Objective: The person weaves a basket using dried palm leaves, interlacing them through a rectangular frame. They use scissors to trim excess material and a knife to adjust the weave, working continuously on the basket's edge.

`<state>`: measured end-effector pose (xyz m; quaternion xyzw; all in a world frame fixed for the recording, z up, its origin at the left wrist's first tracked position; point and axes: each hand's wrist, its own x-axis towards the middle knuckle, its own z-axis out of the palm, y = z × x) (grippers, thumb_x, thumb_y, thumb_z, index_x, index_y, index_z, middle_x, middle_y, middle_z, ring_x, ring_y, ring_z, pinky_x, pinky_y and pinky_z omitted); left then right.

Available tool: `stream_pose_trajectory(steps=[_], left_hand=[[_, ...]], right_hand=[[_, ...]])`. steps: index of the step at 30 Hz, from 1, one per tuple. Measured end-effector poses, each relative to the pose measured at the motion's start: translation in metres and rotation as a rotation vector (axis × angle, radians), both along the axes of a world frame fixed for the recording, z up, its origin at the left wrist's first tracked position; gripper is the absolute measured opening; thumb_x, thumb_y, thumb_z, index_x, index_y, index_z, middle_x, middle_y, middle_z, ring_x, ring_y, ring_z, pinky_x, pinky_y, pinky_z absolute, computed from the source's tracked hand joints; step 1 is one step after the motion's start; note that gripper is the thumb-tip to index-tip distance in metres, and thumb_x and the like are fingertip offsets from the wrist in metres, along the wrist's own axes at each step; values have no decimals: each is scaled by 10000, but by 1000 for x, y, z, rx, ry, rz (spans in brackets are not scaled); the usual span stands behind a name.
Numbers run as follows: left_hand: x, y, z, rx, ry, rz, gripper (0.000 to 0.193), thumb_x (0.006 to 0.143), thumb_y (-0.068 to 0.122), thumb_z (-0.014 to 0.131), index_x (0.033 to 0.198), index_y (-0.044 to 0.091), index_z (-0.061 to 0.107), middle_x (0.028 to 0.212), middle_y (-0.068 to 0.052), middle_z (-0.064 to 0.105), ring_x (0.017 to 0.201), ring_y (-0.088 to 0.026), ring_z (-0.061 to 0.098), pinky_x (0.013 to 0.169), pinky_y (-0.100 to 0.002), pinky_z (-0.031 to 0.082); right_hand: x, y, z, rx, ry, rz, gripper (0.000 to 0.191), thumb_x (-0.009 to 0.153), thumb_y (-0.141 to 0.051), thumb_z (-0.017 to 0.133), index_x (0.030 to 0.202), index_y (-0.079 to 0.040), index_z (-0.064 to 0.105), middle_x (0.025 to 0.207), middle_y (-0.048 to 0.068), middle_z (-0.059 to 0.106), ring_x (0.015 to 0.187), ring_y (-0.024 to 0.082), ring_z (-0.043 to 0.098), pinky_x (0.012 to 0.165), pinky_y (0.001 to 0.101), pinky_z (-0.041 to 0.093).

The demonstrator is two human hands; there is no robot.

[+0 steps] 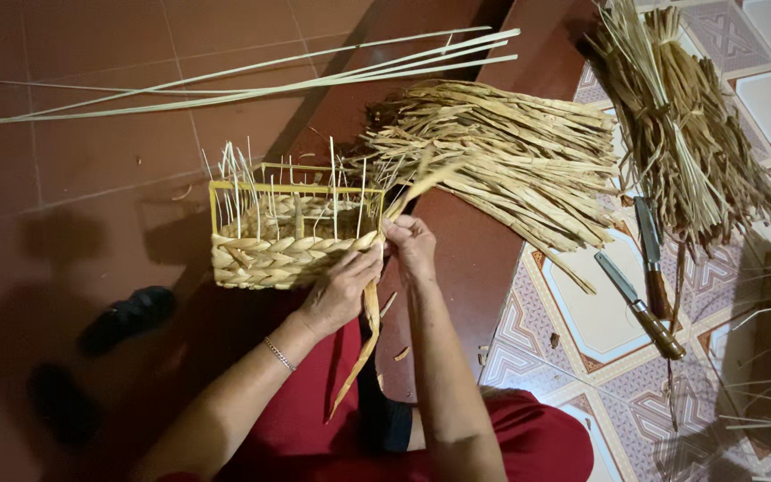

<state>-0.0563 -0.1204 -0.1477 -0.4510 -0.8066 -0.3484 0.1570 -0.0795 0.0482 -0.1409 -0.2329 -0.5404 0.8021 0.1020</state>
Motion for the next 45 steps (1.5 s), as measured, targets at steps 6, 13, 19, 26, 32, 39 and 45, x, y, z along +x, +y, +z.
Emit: stream_pose_trajectory(steps=[6,13,19,26,32,39,45], left_hand=[[7,-5,8,-72,34,0,396,820,-51,572,1190,-140,683,1377,-277,601,1284,-343,576,1121,-412,452],[13,-1,2,-1,-33,3,298,845,-71,603,1126,-100,698,1300,-239,624,1227,-335,592,1085,-397,503],[17,0,0,23,-43,5,312,803,-61,588,1098,-119,674,1287,-263,609,1241,-388,563,1083,-430,473],[20,0,-1,13,-45,24,331,808,-42,588,1121,-125,659,1303,-282,608,1253,-402,571,1093,-431,475],[1,-2,6,135,-524,24,373,885,-46,517,1227,-53,666,1365,-217,617,1161,-314,665,978,-348,580],[-50,26,44,177,-588,132,285,1069,72,446,1095,-96,675,1216,-254,647,1009,-292,707,905,-382,599],[-60,50,68,-122,-740,306,294,1070,116,385,1236,-71,539,813,-209,589,630,-254,623,538,-372,584]], right_hand=[[-2,-24,-10,156,203,-156,155,937,-114,768,1011,19,737,879,25,724,742,66,620,678,233,523],[14,-30,-3,196,155,14,254,982,-174,722,1139,24,707,941,19,717,803,56,627,714,219,541],[9,-28,-4,356,81,-68,148,902,-84,790,966,19,707,798,32,701,660,76,616,580,241,529],[10,-35,-10,205,94,-225,130,852,-33,810,940,17,728,740,26,677,597,75,575,519,224,459],[6,-32,-9,-75,113,-175,60,885,40,733,943,31,721,797,62,709,604,91,612,508,226,490],[2,-26,-1,-131,107,-90,239,917,33,670,1155,13,651,881,105,742,657,117,658,543,222,533],[4,-15,0,-2,63,16,209,945,9,649,1153,21,661,993,90,734,855,133,692,790,270,601]])
